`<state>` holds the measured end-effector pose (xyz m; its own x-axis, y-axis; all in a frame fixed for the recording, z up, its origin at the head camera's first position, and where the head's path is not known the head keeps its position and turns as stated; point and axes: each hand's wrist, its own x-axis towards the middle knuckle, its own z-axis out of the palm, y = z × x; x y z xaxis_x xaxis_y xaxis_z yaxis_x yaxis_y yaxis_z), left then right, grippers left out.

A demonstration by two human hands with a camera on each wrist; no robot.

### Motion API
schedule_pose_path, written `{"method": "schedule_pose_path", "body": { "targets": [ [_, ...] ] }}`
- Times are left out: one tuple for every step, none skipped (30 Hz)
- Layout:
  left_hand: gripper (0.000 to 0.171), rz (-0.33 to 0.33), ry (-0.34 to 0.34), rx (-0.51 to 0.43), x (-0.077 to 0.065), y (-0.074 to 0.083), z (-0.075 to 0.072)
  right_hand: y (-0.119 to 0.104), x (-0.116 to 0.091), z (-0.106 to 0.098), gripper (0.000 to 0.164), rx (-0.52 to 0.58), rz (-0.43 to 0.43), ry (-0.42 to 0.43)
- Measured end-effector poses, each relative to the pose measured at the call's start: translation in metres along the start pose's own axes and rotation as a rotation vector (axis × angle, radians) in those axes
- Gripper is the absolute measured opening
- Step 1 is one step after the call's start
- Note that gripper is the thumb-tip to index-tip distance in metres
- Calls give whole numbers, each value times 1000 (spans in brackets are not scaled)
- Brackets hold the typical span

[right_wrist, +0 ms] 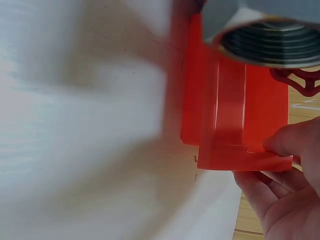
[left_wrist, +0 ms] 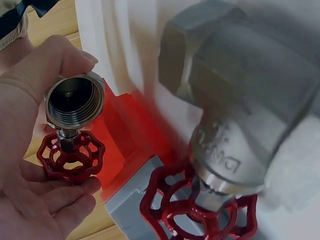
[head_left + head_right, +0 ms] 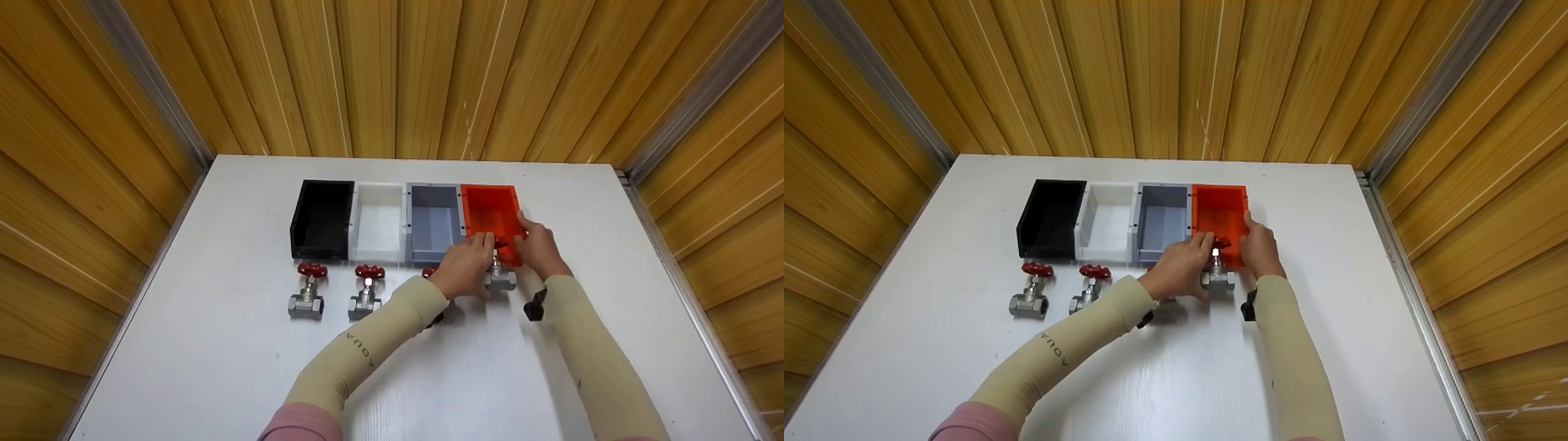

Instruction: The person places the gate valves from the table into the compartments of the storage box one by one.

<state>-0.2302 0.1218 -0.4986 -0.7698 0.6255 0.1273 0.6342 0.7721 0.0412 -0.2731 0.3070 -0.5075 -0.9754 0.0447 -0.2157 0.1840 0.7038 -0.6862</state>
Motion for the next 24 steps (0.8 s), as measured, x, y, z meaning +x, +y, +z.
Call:
{"method": "schedule_pose_path", "body": {
  "targets": [
    [99,-2,0,7,1,-1,0,0,0,0,62,2,8,-1],
    [101,-6,-3,7,2,-2,-1,0,0,-1,62,2,11,-3],
    [103,-11,-8,3,3,-3,-2,-1,0,-1,62,6,16,-6],
    [103,-14,-11,5,3,-3,-2,-1,0,-1,62,11,21,-11],
    [104,-17,-12,6,4,-4,-3,-1,0,-1,62,17,25,-14],
    [104,-21,-14,6,5,-4,-4,-1,0,-2,62,17,25,-17],
    [104,-23,-10,5,6,-5,-5,0,0,-2,62,13,23,-22],
    [104,-24,-8,5,7,-5,-6,0,0,-2,62,13,24,-26],
    [103,-26,-8,3,7,-6,-6,0,0,-2,62,15,27,-31],
    [103,-28,-6,3,8,-6,-7,0,0,-2,62,18,31,-33],
    [103,-29,-7,1,9,-7,-8,0,0,-2,62,18,33,-36],
    [103,-32,-8,0,10,-7,-8,0,0,-3,62,21,35,-38],
    [103,-32,-4,3,11,-8,-9,0,0,-3,62,14,28,-33],
    [103,-32,-3,5,12,-8,-9,1,0,-3,63,5,19,-28],
    [103,-33,-1,8,13,-8,-9,1,0,-3,63,-7,8,-21],
    [103,-33,4,11,14,-9,-10,1,0,-3,62,-23,-4,-12],
    [103,-34,6,16,15,-9,-10,2,1,-3,62,-41,-16,-7],
    [103,-35,10,18,16,-10,-10,2,1,-3,62,-56,-27,1],
    [104,-36,12,22,17,-10,-11,2,1,-2,62,-68,-34,5],
    [105,-39,12,24,18,-11,-11,3,2,-2,62,-66,-29,3],
    [105,-43,11,27,19,-11,-11,3,2,-2,62,-65,-25,0],
    [106,-46,10,31,21,-12,-10,3,2,-2,62,-63,-21,-3],
    [107,-49,8,36,22,-13,-10,3,2,-2,62,-57,-16,-6],
    [107,-52,9,39,23,-14,-10,4,2,-2,62,-54,-14,-9]
  ]
}}
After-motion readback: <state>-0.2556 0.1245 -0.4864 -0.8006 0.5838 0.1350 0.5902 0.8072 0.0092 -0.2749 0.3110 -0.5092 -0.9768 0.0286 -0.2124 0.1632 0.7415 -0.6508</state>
